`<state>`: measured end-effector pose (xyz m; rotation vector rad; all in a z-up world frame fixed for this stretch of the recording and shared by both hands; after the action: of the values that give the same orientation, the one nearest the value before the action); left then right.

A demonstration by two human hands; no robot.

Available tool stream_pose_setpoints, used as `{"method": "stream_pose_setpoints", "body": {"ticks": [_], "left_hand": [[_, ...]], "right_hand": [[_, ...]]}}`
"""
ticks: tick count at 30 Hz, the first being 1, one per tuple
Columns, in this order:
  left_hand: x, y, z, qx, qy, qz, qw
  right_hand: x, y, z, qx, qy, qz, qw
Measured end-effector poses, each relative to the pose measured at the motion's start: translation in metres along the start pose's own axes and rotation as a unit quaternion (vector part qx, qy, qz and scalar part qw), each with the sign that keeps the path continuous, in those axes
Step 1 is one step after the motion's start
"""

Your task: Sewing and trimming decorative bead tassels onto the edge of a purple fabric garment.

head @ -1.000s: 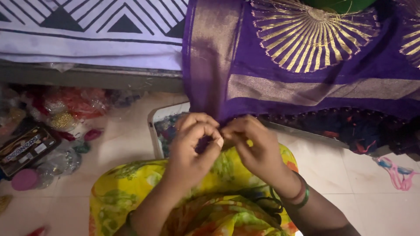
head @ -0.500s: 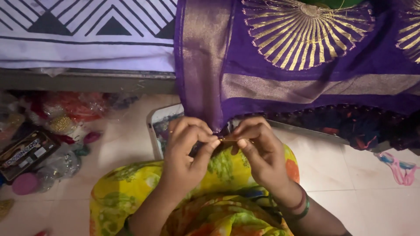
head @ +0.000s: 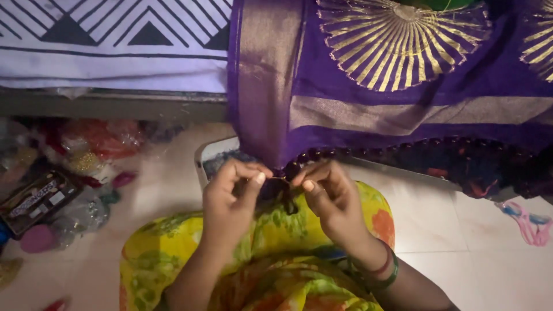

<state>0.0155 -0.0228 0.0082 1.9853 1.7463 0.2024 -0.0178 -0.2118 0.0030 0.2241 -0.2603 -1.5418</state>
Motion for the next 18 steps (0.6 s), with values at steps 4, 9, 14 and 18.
{"method": "stream_pose_setpoints", "body": {"ticks": [4,9,14,18], "left_hand": [[0.005,-0.022,0.033,0.221,-0.119,-0.024,0.968],[-0.004,-0.036,0.06,0.281,-0.245,-0.028,0.927],[0.012,-0.026,0.036,0.287,-0.125,-0.09,0.945],[0.022,-0.02,0.034,0.302,-0.08,-0.119,0.943]], "right_hand": [[-0.011,-0.011,-0.006,0.062,-0.277,-0.007,0.959],[-0.014,-0.039,-0.003,0.18,-0.498,0.036,0.847],[0.05,-0.096,-0.06,0.044,-0.574,0.232,0.784],[0.091,-0.169,-0.088,0.045,-0.615,0.227,0.754]]}}
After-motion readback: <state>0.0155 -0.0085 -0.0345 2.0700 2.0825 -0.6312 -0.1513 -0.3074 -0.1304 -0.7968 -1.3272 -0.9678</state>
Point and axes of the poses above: each hand's wrist, its own y-axis towards the middle knuckle, its own x-axis out of the back of the hand, z = x × y, the point moved 3 cm from there along y, towards the middle knuckle, and after that the axes turned 13 degrees about -y, right-handed, at the moved point
